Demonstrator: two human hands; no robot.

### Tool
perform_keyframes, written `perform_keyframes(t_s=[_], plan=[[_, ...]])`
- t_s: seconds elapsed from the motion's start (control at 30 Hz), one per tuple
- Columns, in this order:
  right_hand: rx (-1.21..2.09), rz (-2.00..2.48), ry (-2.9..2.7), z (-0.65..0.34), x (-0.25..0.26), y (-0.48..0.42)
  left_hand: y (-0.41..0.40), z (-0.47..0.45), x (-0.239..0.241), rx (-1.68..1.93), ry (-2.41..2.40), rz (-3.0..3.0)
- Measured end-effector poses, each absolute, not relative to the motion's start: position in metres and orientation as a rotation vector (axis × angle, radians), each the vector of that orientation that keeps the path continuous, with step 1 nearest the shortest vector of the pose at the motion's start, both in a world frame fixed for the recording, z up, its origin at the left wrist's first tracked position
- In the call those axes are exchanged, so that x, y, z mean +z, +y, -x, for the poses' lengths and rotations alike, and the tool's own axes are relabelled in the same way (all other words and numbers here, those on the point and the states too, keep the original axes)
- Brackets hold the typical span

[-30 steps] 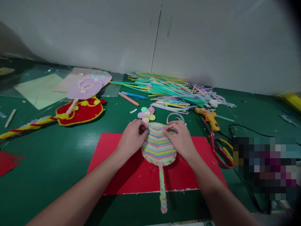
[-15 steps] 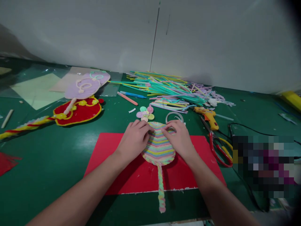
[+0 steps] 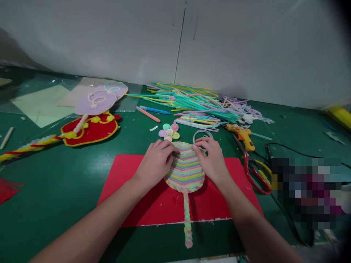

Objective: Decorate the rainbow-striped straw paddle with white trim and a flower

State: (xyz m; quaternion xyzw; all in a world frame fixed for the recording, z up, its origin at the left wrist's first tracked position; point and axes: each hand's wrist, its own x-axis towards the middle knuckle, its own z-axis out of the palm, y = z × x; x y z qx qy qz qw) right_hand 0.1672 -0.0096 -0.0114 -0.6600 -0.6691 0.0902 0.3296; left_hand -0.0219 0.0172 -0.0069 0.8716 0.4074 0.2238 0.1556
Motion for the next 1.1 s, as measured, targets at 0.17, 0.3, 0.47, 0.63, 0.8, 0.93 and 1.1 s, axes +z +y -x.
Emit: perform_keyframes(t_s=[0.17, 0.3, 0.47, 0.63, 0.8, 0.93, 1.1], plan=[[0.171, 1.590, -1.954, -0.158, -0.005, -0.013, 0.017, 0.022, -0.007, 0.639, 1.173, -2.499], [0.197, 1.588, -2.026, -0.154, -0.003, -0.014, 0.018, 0.022, -0.008, 0.645, 1.173, -2.508], [0.240, 1.630, -2.038, -0.153, -0.001, -0.015, 0.018, 0.022, -0.008, 0.645, 1.172, -2.504], [0.306, 1.620, -1.959, -0.155, -0.006, -0.013, 0.018, 0.022, -0.007, 0.644, 1.176, -2.489], [0.289, 1.629, -1.872, -0.159, -0.008, -0.010, 0.017, 0.021, -0.008, 0.647, 1.173, -2.483], [0.301, 1.656, -1.904, -0.161, -0.010, -0.010, 0.017, 0.021, -0.008, 0.656, 1.179, -2.473], [0.380, 1.692, -1.862, -0.162, -0.012, -0.009, 0.020, 0.025, -0.005, 0.732, 1.180, -2.297]])
